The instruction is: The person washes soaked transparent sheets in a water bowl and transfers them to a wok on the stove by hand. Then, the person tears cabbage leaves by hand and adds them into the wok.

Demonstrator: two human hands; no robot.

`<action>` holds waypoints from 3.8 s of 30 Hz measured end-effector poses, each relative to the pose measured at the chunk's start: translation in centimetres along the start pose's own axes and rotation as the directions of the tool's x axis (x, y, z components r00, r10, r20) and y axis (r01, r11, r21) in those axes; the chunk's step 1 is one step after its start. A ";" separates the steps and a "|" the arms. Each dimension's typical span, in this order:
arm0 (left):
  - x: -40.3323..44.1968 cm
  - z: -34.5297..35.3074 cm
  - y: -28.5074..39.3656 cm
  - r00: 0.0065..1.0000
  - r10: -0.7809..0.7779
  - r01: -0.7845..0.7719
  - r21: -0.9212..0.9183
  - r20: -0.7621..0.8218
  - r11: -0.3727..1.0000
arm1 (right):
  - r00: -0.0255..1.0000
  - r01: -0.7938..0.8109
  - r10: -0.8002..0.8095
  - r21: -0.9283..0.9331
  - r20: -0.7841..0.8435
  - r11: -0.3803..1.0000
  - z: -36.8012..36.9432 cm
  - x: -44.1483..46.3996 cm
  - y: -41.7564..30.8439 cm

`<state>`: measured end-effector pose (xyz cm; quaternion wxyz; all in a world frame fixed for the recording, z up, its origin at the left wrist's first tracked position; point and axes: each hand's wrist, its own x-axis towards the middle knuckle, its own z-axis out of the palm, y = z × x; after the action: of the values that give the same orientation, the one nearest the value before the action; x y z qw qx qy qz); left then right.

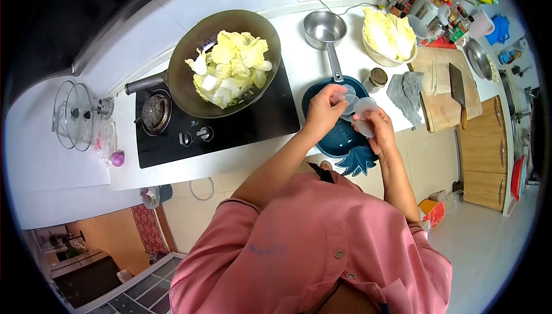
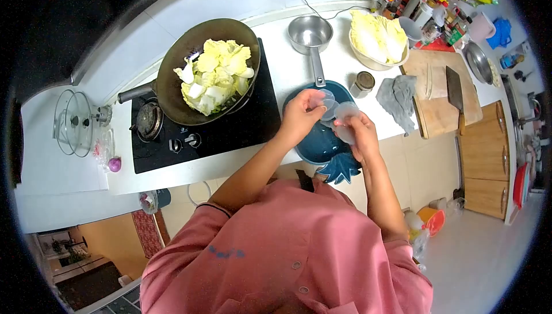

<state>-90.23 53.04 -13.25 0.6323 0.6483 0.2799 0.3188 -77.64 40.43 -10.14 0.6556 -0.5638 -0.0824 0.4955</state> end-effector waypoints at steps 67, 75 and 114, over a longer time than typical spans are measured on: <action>2.1 -33.0 5.0 0.997 0.060 0.002 0.777 -0.051 0.629 | 0.921 0.385 -0.120 -0.823 0.371 0.418 32.9 18.7 0.4; 0.7 -33.9 5.0 0.995 0.063 0.020 0.793 -0.074 0.609 | 0.873 0.465 -0.296 -0.844 0.387 0.267 33.4 20.5 -0.1; 9.8 -35.7 4.5 0.983 -0.184 -0.005 1.000 0.000 -0.029 | 0.879 0.474 -0.134 -0.870 0.458 0.138 33.9 15.8 -2.3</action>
<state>-111.51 83.22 -8.31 0.0147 0.9045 0.4217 -0.0626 -91.14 74.72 -3.45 0.2251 -0.7427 -0.5751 0.2586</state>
